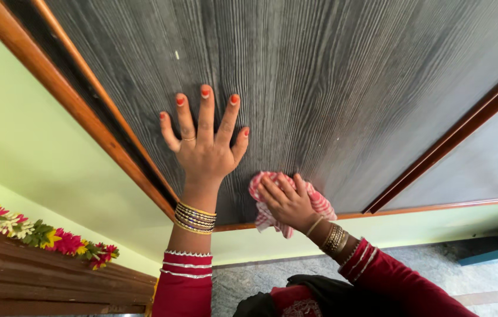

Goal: The person wipes the front surface of a dark wood-grain cabinet using a checkered cloth, moving the cloth across the doors and around the metal handles.

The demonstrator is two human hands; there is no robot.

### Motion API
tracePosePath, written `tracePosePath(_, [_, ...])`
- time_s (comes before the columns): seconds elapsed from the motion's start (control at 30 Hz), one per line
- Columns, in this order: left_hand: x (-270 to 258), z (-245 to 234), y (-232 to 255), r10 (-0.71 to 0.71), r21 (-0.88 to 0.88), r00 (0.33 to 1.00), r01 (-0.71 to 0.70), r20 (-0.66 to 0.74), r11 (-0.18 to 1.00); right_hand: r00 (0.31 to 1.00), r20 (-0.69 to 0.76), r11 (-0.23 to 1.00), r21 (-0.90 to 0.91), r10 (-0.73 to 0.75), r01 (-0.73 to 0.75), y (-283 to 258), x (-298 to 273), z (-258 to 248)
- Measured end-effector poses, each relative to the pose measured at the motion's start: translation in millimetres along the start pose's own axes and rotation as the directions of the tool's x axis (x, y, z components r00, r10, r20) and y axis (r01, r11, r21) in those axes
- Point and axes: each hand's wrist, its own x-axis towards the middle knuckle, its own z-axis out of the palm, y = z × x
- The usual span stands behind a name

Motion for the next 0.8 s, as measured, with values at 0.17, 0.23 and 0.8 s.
tracePosePath(0.17, [-7.2,0.1,-3.1,0.001,0.002,1.0,-0.001,0.002,1.0,0.995,0.061,0.996,0.032,0.082,-0.084,34.8,-22.4,-4.0])
tracePosePath(0.23, [-7.9,2.2,-1.2,0.007,0.02,1.0,-0.006,-0.021,1.0,0.989,-0.023,0.989,-0.008,0.149,-0.149,53.7,-1.7,-18.9])
tracePosePath(0.8, [-8.9,0.2,-3.0,0.012,0.004,1.0,-0.012,-0.021,1.0,0.997,-0.046,0.997,-0.021,0.069,-0.07,23.1,20.7,-14.4])
